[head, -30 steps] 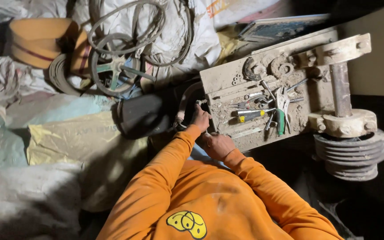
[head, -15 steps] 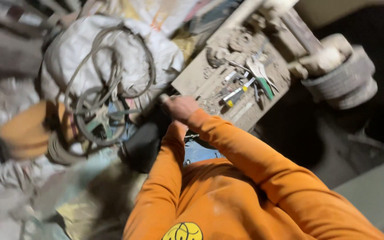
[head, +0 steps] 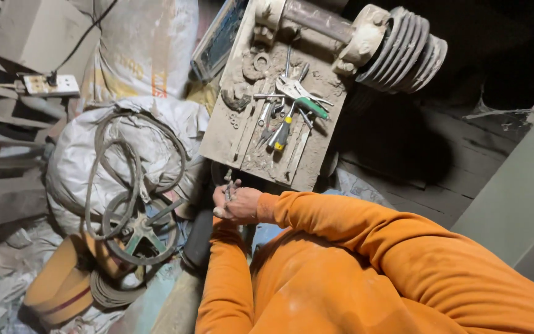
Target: The person kneels beside a dusty machine base and uses a wrench to loosen and turn bolts on its side, working on the fasteners one at a time. Various tools including pliers and screwdrivers lie on the machine surface as the person continues working on the bolts.
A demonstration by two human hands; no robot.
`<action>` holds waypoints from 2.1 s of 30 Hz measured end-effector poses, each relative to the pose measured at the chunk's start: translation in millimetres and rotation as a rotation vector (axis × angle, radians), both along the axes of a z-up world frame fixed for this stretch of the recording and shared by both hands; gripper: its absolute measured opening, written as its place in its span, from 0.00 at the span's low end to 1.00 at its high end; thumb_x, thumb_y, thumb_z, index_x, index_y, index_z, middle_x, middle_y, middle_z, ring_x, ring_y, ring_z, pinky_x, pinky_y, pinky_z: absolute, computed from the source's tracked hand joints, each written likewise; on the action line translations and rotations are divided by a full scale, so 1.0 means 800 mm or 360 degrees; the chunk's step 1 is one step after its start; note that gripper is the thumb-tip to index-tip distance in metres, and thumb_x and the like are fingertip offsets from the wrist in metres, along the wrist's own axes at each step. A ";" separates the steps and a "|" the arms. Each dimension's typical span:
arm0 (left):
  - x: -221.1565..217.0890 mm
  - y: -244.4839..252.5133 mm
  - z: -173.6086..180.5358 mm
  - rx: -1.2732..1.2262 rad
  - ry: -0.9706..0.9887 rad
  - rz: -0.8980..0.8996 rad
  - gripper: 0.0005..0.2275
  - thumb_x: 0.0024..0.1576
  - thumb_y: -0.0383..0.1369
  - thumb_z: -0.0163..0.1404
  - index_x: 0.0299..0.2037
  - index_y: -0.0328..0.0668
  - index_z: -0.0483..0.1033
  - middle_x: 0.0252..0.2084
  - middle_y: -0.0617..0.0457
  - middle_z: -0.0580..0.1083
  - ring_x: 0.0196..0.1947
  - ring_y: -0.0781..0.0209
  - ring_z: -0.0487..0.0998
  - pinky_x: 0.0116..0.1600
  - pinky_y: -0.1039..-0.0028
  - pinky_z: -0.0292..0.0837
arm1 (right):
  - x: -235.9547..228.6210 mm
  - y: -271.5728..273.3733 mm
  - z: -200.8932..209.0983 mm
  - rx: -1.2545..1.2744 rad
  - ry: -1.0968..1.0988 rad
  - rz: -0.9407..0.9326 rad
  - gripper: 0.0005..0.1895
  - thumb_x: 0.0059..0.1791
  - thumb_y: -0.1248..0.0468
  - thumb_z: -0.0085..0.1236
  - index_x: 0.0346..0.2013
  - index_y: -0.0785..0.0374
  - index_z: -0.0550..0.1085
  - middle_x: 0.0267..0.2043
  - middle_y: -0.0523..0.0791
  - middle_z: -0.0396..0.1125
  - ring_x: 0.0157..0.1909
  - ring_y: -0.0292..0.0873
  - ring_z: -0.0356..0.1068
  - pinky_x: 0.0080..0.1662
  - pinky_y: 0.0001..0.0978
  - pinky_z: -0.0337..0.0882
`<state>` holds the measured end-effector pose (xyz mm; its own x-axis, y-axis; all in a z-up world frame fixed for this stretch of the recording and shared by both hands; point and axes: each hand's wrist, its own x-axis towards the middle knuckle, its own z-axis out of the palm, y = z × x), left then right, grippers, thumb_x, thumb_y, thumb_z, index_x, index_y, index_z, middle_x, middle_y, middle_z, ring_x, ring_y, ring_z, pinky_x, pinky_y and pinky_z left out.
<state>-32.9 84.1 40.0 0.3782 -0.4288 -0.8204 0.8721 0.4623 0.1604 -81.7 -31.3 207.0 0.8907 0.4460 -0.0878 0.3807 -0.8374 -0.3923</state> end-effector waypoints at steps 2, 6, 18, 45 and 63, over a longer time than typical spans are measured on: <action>0.023 -0.007 -0.016 0.0009 -0.0015 -0.0096 0.12 0.58 0.44 0.43 0.31 0.46 0.69 0.26 0.53 0.72 0.25 0.55 0.70 0.31 0.64 0.66 | -0.001 -0.018 0.034 -0.0010 0.0192 0.0021 0.17 0.59 0.56 0.35 0.41 0.61 0.72 0.29 0.53 0.70 0.33 0.59 0.72 0.36 0.51 0.71; 0.030 0.000 -0.141 0.0054 0.0001 -0.0111 0.16 0.59 0.47 0.47 0.26 0.49 0.62 0.17 0.57 0.63 0.16 0.59 0.64 0.19 0.68 0.57 | -0.028 -0.058 0.052 -0.0006 0.0453 0.0039 0.11 0.54 0.59 0.42 0.45 0.58 0.71 0.32 0.53 0.71 0.34 0.58 0.73 0.36 0.51 0.72; -0.087 -0.137 -0.140 0.0856 -0.0538 0.0770 0.16 0.70 0.46 0.42 0.57 0.42 0.66 0.32 0.52 0.59 0.26 0.55 0.57 0.31 0.57 0.52 | -0.100 -0.197 0.007 0.0462 0.0856 -0.0046 0.24 0.50 0.64 0.53 0.62 0.60 0.67 0.43 0.58 0.74 0.45 0.64 0.73 0.46 0.52 0.72; -0.058 -0.142 -0.084 0.1644 -0.0484 -0.0311 0.42 0.59 0.66 0.19 0.75 0.43 0.52 0.77 0.39 0.52 0.76 0.38 0.50 0.76 0.58 0.41 | -0.347 -0.632 -0.117 -0.0128 0.1156 -0.1404 0.21 0.52 0.52 0.57 0.56 0.58 0.77 0.46 0.51 0.78 0.49 0.51 0.79 0.53 0.40 0.75; -0.054 -0.143 -0.067 0.1421 -0.0350 0.0137 0.48 0.54 0.69 0.35 0.75 0.37 0.48 0.78 0.42 0.49 0.77 0.45 0.50 0.76 0.61 0.42 | -0.414 -0.645 -0.136 -0.0033 0.1350 -0.1618 0.20 0.51 0.51 0.60 0.53 0.57 0.79 0.35 0.48 0.80 0.38 0.45 0.79 0.47 0.37 0.74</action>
